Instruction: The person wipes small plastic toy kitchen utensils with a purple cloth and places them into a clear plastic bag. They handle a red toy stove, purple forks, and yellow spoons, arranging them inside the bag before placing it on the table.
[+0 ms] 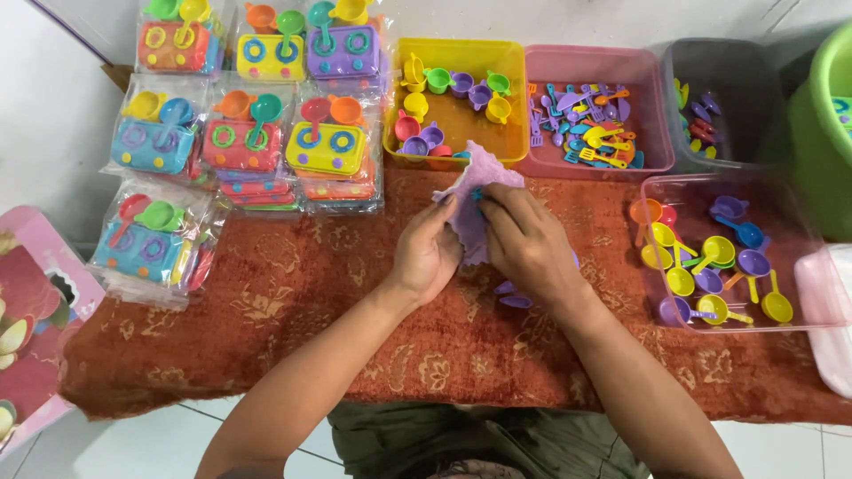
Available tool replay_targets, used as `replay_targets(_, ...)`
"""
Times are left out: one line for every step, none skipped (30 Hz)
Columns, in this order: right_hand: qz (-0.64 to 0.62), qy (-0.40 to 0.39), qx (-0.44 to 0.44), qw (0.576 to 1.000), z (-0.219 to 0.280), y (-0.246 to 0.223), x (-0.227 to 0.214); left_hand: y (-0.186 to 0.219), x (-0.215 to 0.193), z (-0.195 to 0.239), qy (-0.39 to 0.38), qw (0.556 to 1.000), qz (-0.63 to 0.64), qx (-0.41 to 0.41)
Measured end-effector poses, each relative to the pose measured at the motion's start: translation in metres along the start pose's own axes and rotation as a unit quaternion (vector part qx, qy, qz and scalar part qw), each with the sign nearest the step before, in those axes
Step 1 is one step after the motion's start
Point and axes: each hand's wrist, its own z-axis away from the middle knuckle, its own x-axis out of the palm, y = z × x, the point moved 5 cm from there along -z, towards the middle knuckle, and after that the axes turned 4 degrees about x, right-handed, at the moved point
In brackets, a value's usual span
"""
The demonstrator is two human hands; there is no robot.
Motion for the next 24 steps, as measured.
replay_targets(0.000, -0.001, -0.001, 1.000, 0.001, -0.006, 0.001, -0.006, -0.009, -0.003, 0.000, 1.000, 0.001, 0.000)
replay_targets(-0.003, 0.005, 0.013, 1.000, 0.002, -0.010, 0.001, -0.013, -0.018, -0.007, 0.011, 1.000, -0.007, 0.002)
replay_targets(-0.007, 0.013, 0.026, 1.000, 0.001, -0.015, 0.002, -0.018, -0.027, -0.010, 0.021, 1.000, -0.016, 0.005)
replay_targets(-0.007, 0.013, 0.024, 1.000, 0.000, -0.013, 0.002, -0.014, -0.021, -0.009, 0.020, 1.000, -0.016, 0.007)
replay_targets(-0.006, 0.011, 0.025, 1.000, 0.001, -0.013, 0.003, -0.010, -0.016, -0.007, 0.022, 1.000, -0.010, 0.007)
replay_targets(-0.004, 0.008, 0.027, 1.000, 0.001, -0.012, 0.003, -0.007, -0.010, -0.005, 0.023, 1.000, -0.004, 0.008)
replay_targets(-0.004, 0.007, 0.029, 1.000, -0.001, -0.010, 0.002, -0.010, -0.013, -0.005, 0.024, 1.000, -0.005, 0.006)
replay_targets(-0.005, 0.017, 0.038, 0.999, -0.002, -0.007, -0.001, -0.014, -0.015, -0.006, 0.012, 1.000, -0.005, 0.003)
replay_targets(-0.006, 0.024, 0.047, 0.999, -0.003, -0.003, -0.004, -0.019, -0.017, -0.006, 0.001, 1.000, -0.003, 0.000)
replay_targets(-0.006, 0.023, 0.048, 0.999, -0.001, -0.008, -0.002, -0.020, -0.020, -0.007, 0.001, 1.000, -0.003, -0.001)
replay_targets(0.000, 0.027, 0.043, 0.999, -0.002, -0.012, -0.001, -0.020, -0.022, -0.009, 0.001, 1.000, -0.004, 0.001)
replay_targets(0.005, 0.030, 0.037, 0.999, -0.002, -0.017, 0.000, -0.020, -0.025, -0.011, 0.001, 1.000, -0.006, 0.004)
replay_targets(0.003, 0.031, 0.036, 0.999, -0.004, -0.017, 0.000, -0.015, -0.018, -0.009, 0.002, 1.000, -0.006, 0.006)
replay_targets(-0.002, 0.029, 0.025, 0.999, -0.005, -0.018, 0.001, -0.010, -0.013, -0.007, 0.011, 1.000, -0.001, 0.008)
replay_targets(-0.005, 0.027, 0.018, 0.999, -0.006, -0.019, 0.001, -0.005, -0.008, -0.005, 0.020, 1.000, 0.003, 0.008)
replay_targets(-0.007, 0.028, 0.020, 0.999, -0.008, -0.017, 0.000, -0.004, -0.008, -0.004, 0.021, 1.000, 0.001, 0.008)
replay_targets(0.001, 0.033, 0.017, 0.999, -0.009, -0.014, -0.002, -0.004, -0.007, -0.003, 0.010, 1.000, 0.003, 0.007)
replay_targets(0.009, 0.038, 0.013, 0.999, -0.011, -0.012, -0.004, -0.004, -0.005, -0.002, -0.002, 1.000, 0.005, 0.006)
replay_targets(0.009, 0.036, 0.014, 0.999, -0.010, -0.013, -0.003, -0.007, -0.006, -0.003, -0.002, 1.000, 0.006, 0.005)
replay_targets(-0.003, 0.029, 0.010, 1.000, -0.009, -0.016, -0.003, -0.008, -0.007, -0.004, 0.006, 1.000, 0.002, 0.008)
replay_targets(-0.016, 0.024, 0.004, 1.000, -0.009, -0.017, -0.001, -0.009, -0.008, -0.006, 0.013, 1.000, -0.002, 0.013)
replay_targets(-0.016, 0.024, 0.002, 1.000, -0.011, -0.017, -0.004, -0.011, -0.010, -0.008, 0.012, 1.000, -0.001, 0.015)
replay_targets(-0.015, 0.022, -0.005, 1.000, -0.012, -0.018, -0.005, -0.011, -0.013, -0.009, 0.014, 1.000, 0.009, 0.018)
replay_targets(-0.014, 0.020, -0.013, 1.000, -0.012, -0.019, -0.006, -0.012, -0.016, -0.011, 0.016, 0.999, 0.020, 0.022)
